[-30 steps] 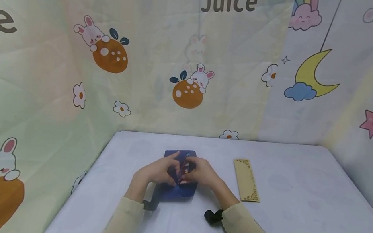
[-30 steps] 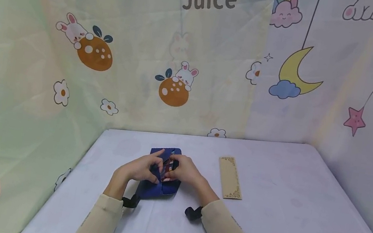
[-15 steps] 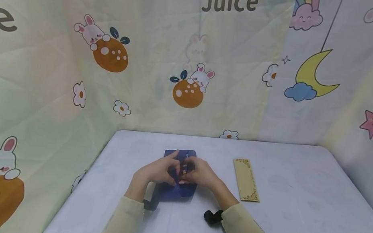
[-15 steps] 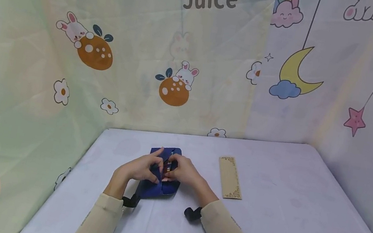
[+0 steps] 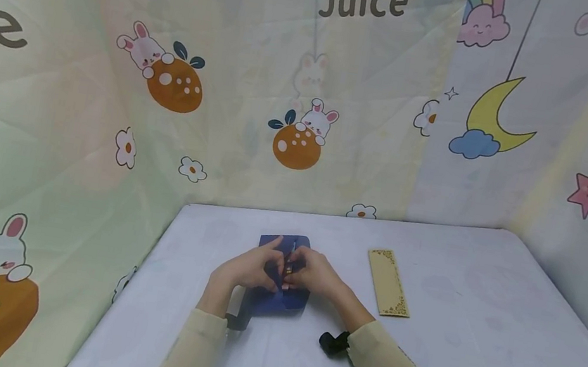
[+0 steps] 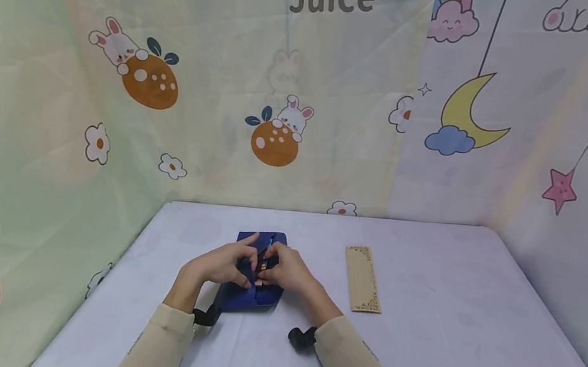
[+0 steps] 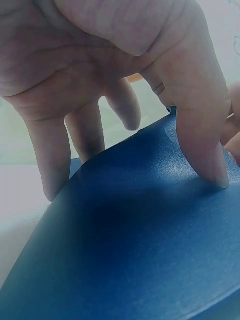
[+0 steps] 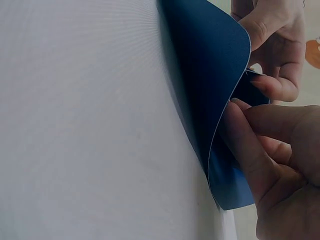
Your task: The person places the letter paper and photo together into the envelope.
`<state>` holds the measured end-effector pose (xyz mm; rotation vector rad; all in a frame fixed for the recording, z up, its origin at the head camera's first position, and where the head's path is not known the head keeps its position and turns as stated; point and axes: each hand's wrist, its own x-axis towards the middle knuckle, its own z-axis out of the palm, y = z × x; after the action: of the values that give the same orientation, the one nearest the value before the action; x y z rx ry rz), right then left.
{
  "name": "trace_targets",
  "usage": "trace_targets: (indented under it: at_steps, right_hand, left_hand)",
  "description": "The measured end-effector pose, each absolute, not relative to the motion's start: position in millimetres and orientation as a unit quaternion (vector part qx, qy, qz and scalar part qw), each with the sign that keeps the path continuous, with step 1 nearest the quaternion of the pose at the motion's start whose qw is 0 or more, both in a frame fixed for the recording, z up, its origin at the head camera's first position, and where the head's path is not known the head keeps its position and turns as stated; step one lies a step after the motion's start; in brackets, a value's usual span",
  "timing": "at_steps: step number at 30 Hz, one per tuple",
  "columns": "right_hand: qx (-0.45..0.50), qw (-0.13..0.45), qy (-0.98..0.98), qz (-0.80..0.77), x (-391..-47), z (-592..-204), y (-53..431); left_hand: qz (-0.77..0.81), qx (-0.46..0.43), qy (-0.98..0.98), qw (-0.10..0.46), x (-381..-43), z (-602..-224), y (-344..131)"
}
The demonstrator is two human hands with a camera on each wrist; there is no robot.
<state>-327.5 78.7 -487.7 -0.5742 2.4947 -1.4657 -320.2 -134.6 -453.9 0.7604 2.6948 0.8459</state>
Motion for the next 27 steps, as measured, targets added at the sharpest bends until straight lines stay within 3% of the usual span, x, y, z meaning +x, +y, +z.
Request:
trace_targets:
  at_steps: [27]
  right_hand:
    - [-0.188,0.093,0.844,-0.494,-330,-486,86]
  left_hand:
    - [0.286,0.255,0.917,0.111,-321,-454,-134]
